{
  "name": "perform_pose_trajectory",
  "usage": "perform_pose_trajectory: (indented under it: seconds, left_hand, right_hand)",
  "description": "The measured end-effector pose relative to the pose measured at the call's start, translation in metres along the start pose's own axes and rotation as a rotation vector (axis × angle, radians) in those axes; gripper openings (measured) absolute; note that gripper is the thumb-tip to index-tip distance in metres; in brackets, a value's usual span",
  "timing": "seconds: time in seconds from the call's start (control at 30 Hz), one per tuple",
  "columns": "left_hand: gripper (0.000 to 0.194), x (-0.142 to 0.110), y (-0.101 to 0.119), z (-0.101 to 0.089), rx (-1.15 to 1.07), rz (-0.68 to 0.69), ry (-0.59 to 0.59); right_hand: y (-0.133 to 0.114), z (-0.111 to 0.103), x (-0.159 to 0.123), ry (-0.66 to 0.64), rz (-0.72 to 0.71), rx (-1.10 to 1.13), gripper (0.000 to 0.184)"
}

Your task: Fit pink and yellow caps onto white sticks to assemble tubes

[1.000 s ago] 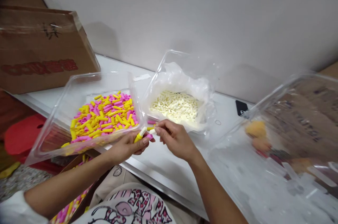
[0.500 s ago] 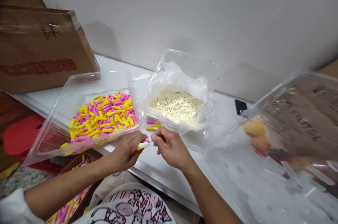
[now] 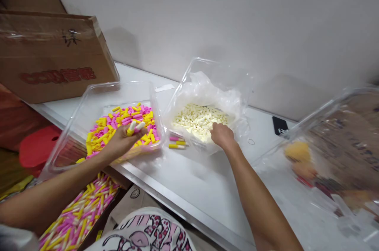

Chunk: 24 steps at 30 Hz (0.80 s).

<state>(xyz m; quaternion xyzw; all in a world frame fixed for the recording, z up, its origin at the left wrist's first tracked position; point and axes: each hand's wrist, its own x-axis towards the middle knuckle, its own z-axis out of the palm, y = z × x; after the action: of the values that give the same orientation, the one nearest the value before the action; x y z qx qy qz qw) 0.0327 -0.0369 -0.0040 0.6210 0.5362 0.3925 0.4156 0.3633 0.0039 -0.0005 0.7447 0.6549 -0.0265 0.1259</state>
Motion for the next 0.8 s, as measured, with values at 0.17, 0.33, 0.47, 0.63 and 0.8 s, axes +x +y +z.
perform_pose_trajectory:
  seconds: [0.17, 0.33, 0.47, 0.63, 0.8]
  left_hand:
    - [0.034, 0.055, -0.034, -0.043, 0.267, -0.18, 0.113]
    - [0.02, 0.11, -0.058, -0.06, 0.521, -0.194, 0.1]
    - [0.021, 0.132, -0.074, -0.044, 0.633, -0.177, 0.03]
    - [0.03, 0.135, -0.084, -0.035, 0.649, -0.193, -0.002]
    - [0.03, 0.12, -0.059, -0.05, 0.498, -0.173, -0.071]
  right_hand:
    - [0.0, 0.02, 0.025, -0.11, 0.053, -0.115, 0.031]
    - [-0.01, 0.016, 0.025, -0.158, 0.069, -0.179, 0.03]
    - [-0.015, 0.012, 0.025, -0.196, 0.099, -0.2, 0.028]
    - [-0.007, 0.01, 0.018, -0.172, 0.082, -0.124, 0.016]
    - [0.005, -0.004, -0.005, -0.039, -0.019, 0.078, 0.022]
